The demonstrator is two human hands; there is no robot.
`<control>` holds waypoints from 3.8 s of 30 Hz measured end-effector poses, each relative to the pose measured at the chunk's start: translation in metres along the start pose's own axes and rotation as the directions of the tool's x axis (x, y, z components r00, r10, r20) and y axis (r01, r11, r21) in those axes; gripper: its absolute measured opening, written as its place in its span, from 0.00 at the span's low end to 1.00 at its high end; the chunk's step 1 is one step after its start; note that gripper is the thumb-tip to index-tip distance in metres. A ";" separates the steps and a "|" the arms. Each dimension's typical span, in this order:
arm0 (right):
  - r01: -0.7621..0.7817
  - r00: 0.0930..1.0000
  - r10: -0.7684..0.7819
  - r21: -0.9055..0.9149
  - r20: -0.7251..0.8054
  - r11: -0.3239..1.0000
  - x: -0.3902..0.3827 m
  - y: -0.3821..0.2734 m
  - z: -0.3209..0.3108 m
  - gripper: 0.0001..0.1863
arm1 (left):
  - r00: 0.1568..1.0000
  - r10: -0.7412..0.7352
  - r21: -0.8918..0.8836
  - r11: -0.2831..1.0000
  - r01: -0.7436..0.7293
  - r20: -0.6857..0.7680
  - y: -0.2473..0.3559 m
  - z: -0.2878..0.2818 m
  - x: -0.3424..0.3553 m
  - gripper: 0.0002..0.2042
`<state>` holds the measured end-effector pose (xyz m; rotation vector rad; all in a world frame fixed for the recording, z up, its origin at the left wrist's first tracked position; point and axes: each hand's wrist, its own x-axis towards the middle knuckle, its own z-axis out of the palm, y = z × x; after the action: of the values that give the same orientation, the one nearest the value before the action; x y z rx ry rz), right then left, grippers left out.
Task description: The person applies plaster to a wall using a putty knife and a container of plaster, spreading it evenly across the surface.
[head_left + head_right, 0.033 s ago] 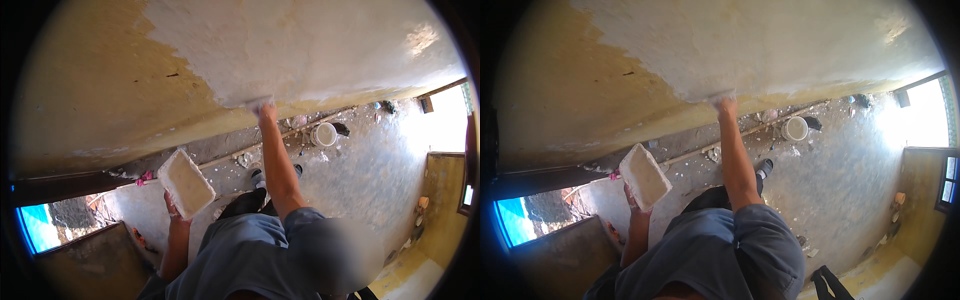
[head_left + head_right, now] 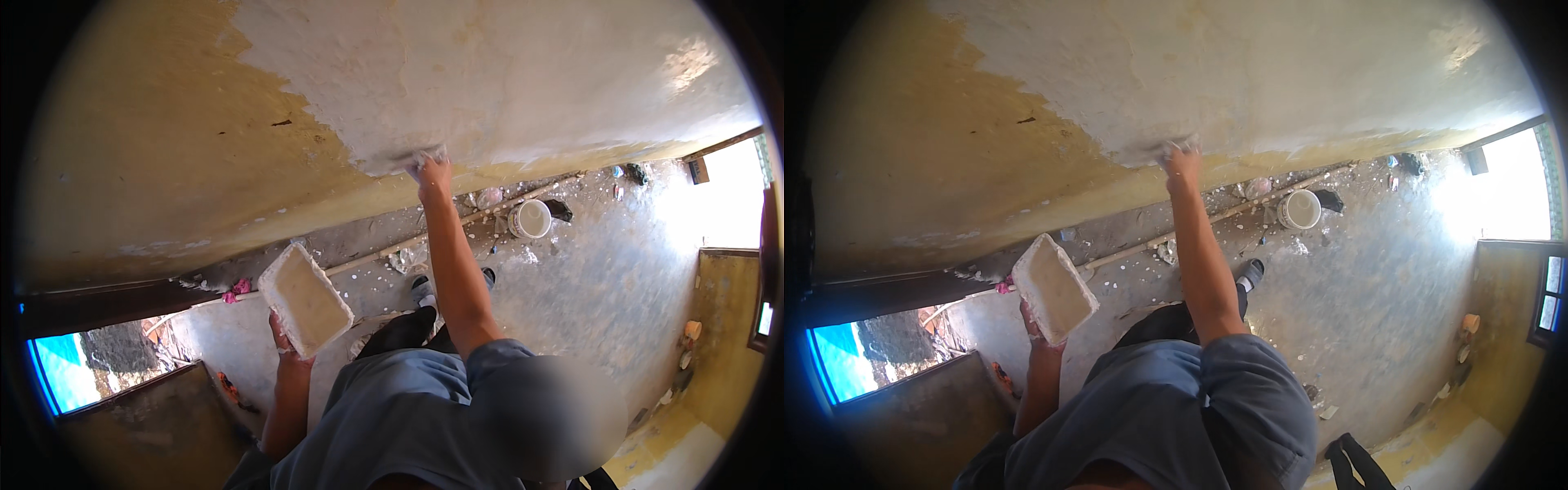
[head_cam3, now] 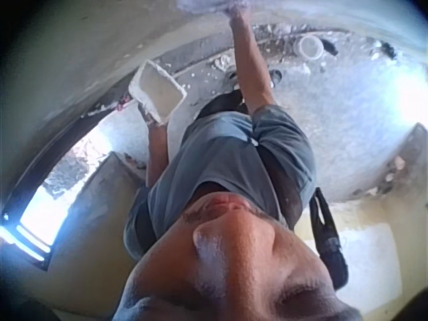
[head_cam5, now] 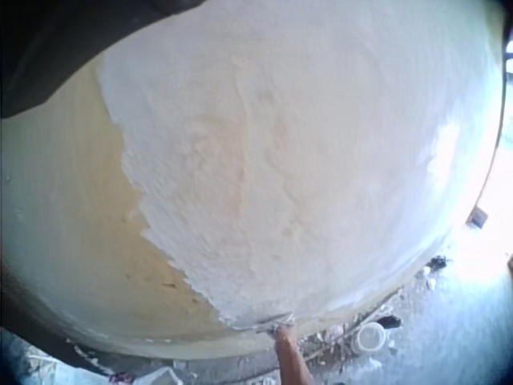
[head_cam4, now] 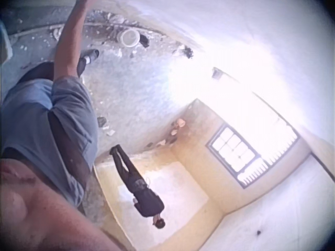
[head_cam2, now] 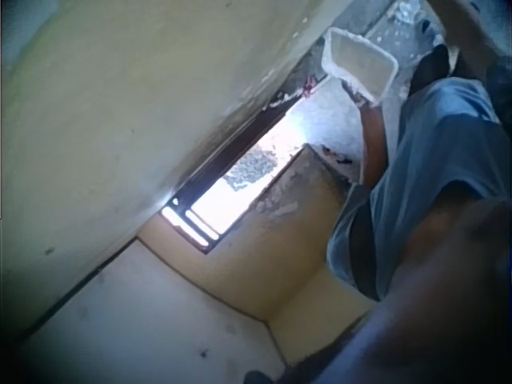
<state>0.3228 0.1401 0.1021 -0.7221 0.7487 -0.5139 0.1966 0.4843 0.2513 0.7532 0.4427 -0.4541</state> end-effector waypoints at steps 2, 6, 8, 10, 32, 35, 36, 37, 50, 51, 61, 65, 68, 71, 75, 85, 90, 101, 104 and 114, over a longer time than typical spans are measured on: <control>0.071 0.996 -0.073 0.039 0.048 0.997 -0.065 -0.046 0.034 0.17 | 1.000 0.016 -0.016 1.000 -0.016 -0.001 0.000 -0.011 -0.003 0.30; 0.039 0.992 -0.051 0.104 0.113 0.994 -0.076 -0.041 -0.020 0.16 | 0.995 -0.011 -0.097 0.995 0.020 0.097 0.000 -0.004 -0.004 0.30; -0.071 0.997 0.070 0.044 0.038 0.996 -0.042 -0.018 -0.051 0.16 | 0.995 -0.014 -0.080 0.997 0.022 0.102 -0.001 0.005 -0.001 0.30; -0.210 0.978 0.209 -0.097 -0.017 0.973 -0.003 -0.015 -0.053 0.14 | 0.995 -0.031 -0.054 0.998 0.036 0.093 -0.002 0.010 0.003 0.30; -0.085 0.986 0.066 -0.121 -0.152 0.989 0.015 0.070 -0.078 0.20 | 0.994 -0.035 -0.047 0.998 0.040 0.101 -0.003 0.008 0.006 0.31; -0.013 0.998 0.021 -0.155 0.055 0.988 0.027 0.076 -0.026 0.18 | 0.997 -0.030 -0.020 0.999 0.032 0.077 -0.003 0.000 0.010 0.32; 0.023 0.993 -0.001 -0.181 0.120 0.983 -0.011 0.059 0.019 0.17 | 0.998 -0.002 -0.023 1.000 0.004 0.069 -0.002 -0.010 0.003 0.33; 0.068 0.984 -0.033 -0.203 0.175 0.977 -0.053 0.030 0.053 0.16 | 0.999 0.013 -0.033 0.999 -0.012 0.042 -0.001 -0.015 -0.004 0.33; 0.574 0.818 -0.140 -0.774 0.558 0.267 -0.252 -0.161 0.059 0.23 | 0.871 -0.203 -0.121 0.951 0.284 0.448 -0.056 0.042 0.067 0.33; 0.582 0.809 -0.192 -0.801 0.555 0.138 -0.243 -0.150 0.048 0.26 | 0.864 -0.201 -0.136 0.946 0.293 0.462 -0.063 0.047 0.074 0.33; 0.530 0.790 -0.186 -0.803 0.585 -0.273 -0.251 -0.161 0.070 0.26 | 0.858 0.088 -0.055 0.996 -0.070 0.506 -0.086 0.082 0.072 0.37; 0.582 0.772 -0.149 -0.781 0.618 -0.225 -0.251 -0.153 0.066 0.26 | 0.850 0.064 -0.045 0.998 -0.047 0.522 -0.085 0.089 0.072 0.38; 0.635 0.736 -0.166 -0.754 0.657 -0.169 -0.257 -0.148 0.065 0.25 | 0.856 0.044 -0.020 0.999 -0.039 0.515 -0.085 0.091 0.070 0.38; 0.684 0.697 -0.164 -0.716 0.698 -0.140 -0.258 -0.145 0.068 0.24 | 0.850 0.068 0.023 0.995 -0.094 0.523 -0.086 0.093 0.068 0.38; 0.579 0.793 -0.119 -0.800 0.597 -0.157 -0.257 -0.154 0.071 0.26 | 0.854 0.068 -0.035 0.998 -0.059 0.515 -0.090 0.089 0.069 0.36; 0.538 0.828 -0.097 -0.831 0.553 -0.141 -0.259 -0.142 0.057 0.30 | 0.866 0.036 0.045 0.997 -0.068 0.499 -0.084 0.092 0.069 0.27; 0.645 0.627 -0.449 -0.747 0.637 -0.159 -0.234 -0.110 0.032 0.23 | 0.870 0.063 0.177 0.969 -0.169 0.489 -0.094 0.088 0.076 0.26; -0.090 0.895 0.207 -0.294 0.396 0.952 -0.208 -0.163 0.019 0.09 | 0.905 -0.216 0.061 0.976 0.208 0.367 -0.049 0.059 0.076 0.34; -0.188 0.922 0.174 0.006 0.346 0.982 -0.176 -0.145 -0.016 0.08 | 0.888 -0.102 -0.090 0.983 0.159 0.449 -0.032 0.043 0.074 0.41; -0.346 0.933 0.361 0.271 -0.005 0.898 -0.028 0.003 -0.103 0.09 | 0.964 0.249 0.185 0.947 -0.262 0.092 0.029 -0.039 -0.005 0.43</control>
<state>0.2275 0.1191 0.0588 -0.3099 0.8233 -0.2933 0.1995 0.5325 0.2442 0.9690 0.2332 -0.2804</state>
